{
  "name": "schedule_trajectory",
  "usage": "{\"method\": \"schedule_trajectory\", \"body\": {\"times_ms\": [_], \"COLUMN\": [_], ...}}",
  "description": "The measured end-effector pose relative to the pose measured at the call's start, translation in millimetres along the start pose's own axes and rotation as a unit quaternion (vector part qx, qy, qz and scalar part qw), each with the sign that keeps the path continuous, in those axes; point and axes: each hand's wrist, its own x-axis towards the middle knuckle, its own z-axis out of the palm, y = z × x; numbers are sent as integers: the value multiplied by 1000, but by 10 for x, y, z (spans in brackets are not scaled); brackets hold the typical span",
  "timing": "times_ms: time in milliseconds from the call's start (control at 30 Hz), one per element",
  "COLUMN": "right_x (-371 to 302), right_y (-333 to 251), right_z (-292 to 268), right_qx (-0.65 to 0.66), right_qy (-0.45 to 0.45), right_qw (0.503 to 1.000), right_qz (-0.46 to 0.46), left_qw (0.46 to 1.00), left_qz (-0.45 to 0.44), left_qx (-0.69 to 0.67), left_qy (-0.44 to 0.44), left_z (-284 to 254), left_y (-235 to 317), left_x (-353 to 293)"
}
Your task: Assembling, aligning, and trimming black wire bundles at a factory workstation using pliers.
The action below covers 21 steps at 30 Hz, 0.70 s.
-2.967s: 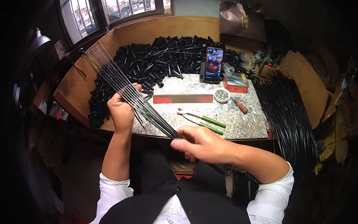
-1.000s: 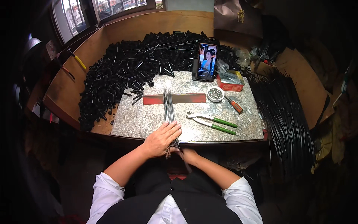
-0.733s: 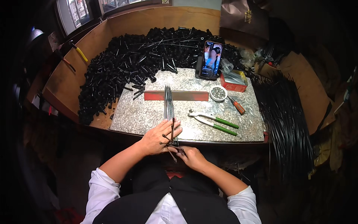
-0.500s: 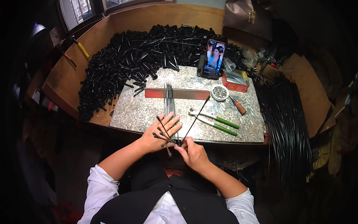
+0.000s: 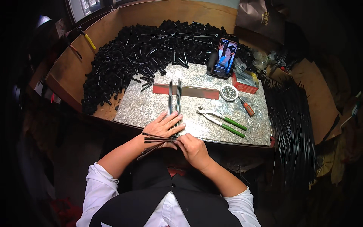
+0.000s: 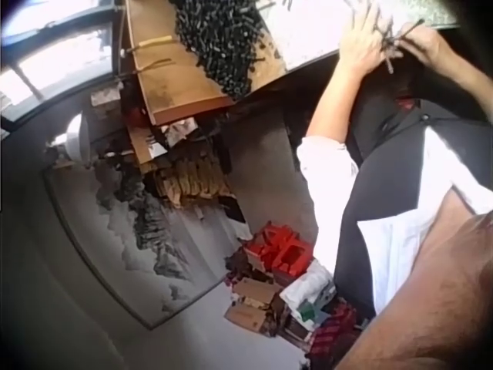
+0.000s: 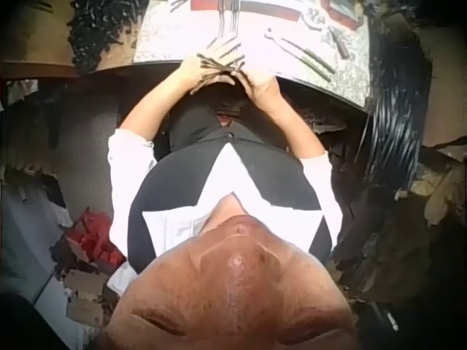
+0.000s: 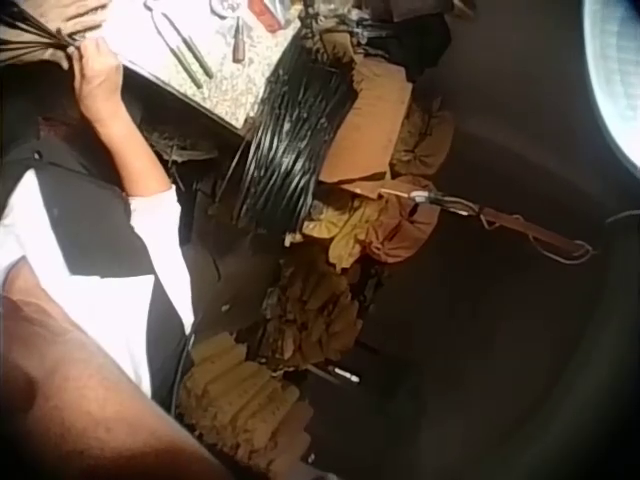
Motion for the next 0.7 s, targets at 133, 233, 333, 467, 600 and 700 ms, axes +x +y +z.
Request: {"method": "schedule_trajectory", "body": {"times_ms": [133,233,333,467,600,700], "right_x": [59,166,316,535,717,831], "right_y": [-40,-64,-63,93,203,350], "right_z": [-75,-240,-404,-534,-584,-707], "right_qx": [7,69,60,-24,-77,-128], "right_qy": [-44,-105,-112,-99,-80,-56], "right_qw": [998,991,990,993,993,990], "right_qz": [34,42,68,66,46,20], "left_qw": [999,998,997,998,997,998], "left_qz": [11,30,28,22,-16,-40], "left_qx": [-27,-44,-61,-45,-41,-37], "left_qy": [12,46,39,44,63,43], "left_z": [47,97,134,97,65,54], "left_y": [-23,-52,-89,-55,-33,-35], "left_x": [46,51,15,80,52,53]}}
